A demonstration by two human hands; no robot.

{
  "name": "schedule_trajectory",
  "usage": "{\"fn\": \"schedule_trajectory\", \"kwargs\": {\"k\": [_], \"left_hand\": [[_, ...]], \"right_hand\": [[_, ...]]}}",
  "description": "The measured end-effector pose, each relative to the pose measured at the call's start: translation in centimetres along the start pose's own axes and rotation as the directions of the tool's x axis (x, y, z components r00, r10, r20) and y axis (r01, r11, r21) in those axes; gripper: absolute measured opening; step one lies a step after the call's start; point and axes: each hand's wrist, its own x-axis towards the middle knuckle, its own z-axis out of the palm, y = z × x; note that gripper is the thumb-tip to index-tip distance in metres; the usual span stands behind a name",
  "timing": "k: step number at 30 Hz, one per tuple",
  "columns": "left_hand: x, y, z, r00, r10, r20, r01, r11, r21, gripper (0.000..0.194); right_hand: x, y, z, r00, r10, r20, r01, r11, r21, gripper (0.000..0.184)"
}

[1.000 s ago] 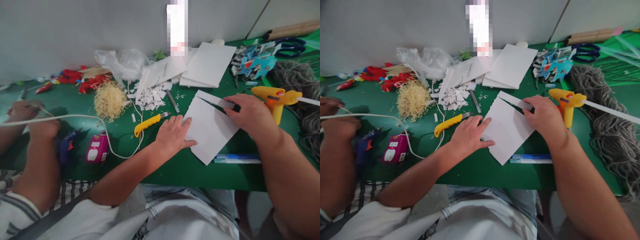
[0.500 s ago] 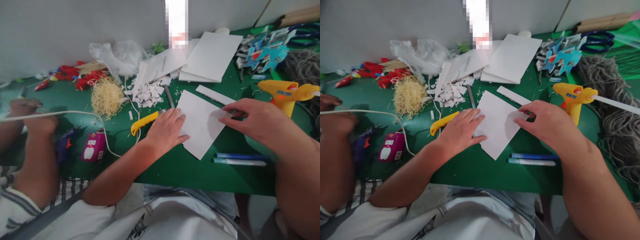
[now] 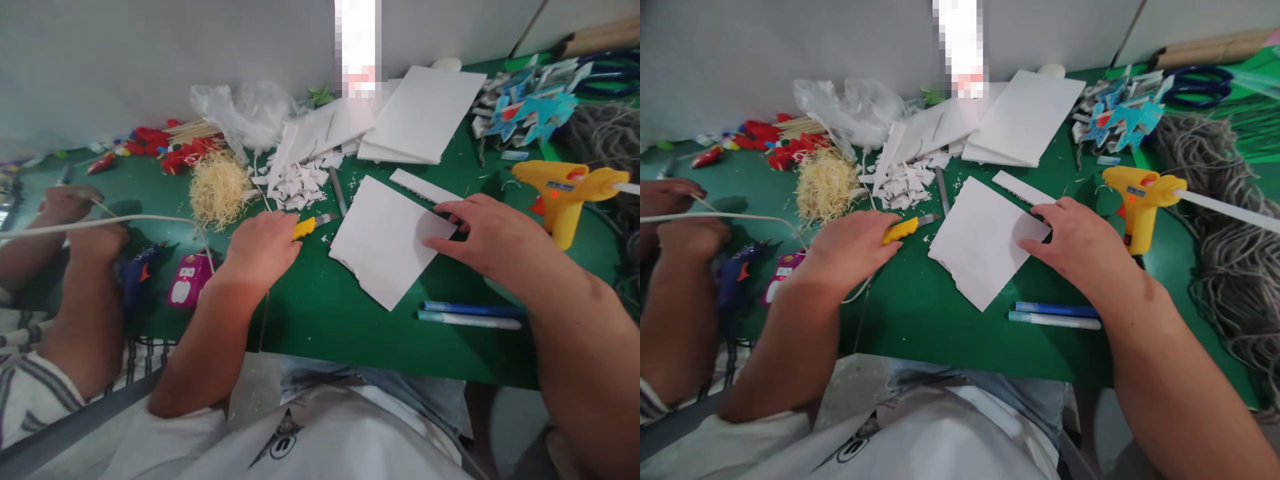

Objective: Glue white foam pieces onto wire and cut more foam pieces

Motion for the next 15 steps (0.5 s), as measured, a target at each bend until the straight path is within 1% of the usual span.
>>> {"fn": "schedule_trajectory", "kwargs": {"k": [2, 4, 7, 9, 11, 13, 15], "left_hand": [[-0.2, 0.2, 0.6, 1.000, 0.011, 0.001, -0.011, 1.000, 0.002, 0.031], [-0.3, 0.4, 1.2, 1.000, 0.017, -0.026, -0.018, 1.000, -0.011, 0.034], [-0.5, 0.4, 1.3, 0.999, -0.007, -0.039, 0.005, 0.999, -0.044, 0.033], [-0.7, 0.2, 1.1, 0.997, -0.067, -0.027, 0.064, 0.994, -0.084, 0.029], [-1.2, 0.0, 0.7, 0.987, -0.155, -0.037, 0.148, 0.977, -0.152, 0.029], [-1.8, 0.2, 0.3, 0.970, -0.229, -0.083, 0.203, 0.949, -0.239, 0.034], [-2.5, 0.8, -0.2, 0.956, -0.258, -0.143, 0.200, 0.923, -0.328, 0.041]], "right_hand": [[-0.1, -0.3, 0.2, 1.000, 0.020, -0.010, -0.020, 1.000, 0.008, 0.066], [0.0, -0.5, 0.3, 0.999, 0.043, -0.023, -0.042, 0.999, 0.021, 0.063], [0.1, -0.6, 0.1, 0.999, 0.045, -0.024, -0.044, 0.998, 0.035, 0.059], [0.2, -0.4, -0.2, 0.999, 0.042, 0.014, -0.042, 0.999, 0.033, 0.061], [0.3, -0.1, -0.7, 0.996, 0.030, 0.084, -0.034, 0.998, 0.045, 0.065], [0.2, 0.2, -1.1, 0.991, 0.008, 0.136, -0.018, 0.997, 0.074, 0.067], [0.1, 0.4, -1.3, 0.989, -0.011, 0.148, -0.005, 0.995, 0.103, 0.067]]}}
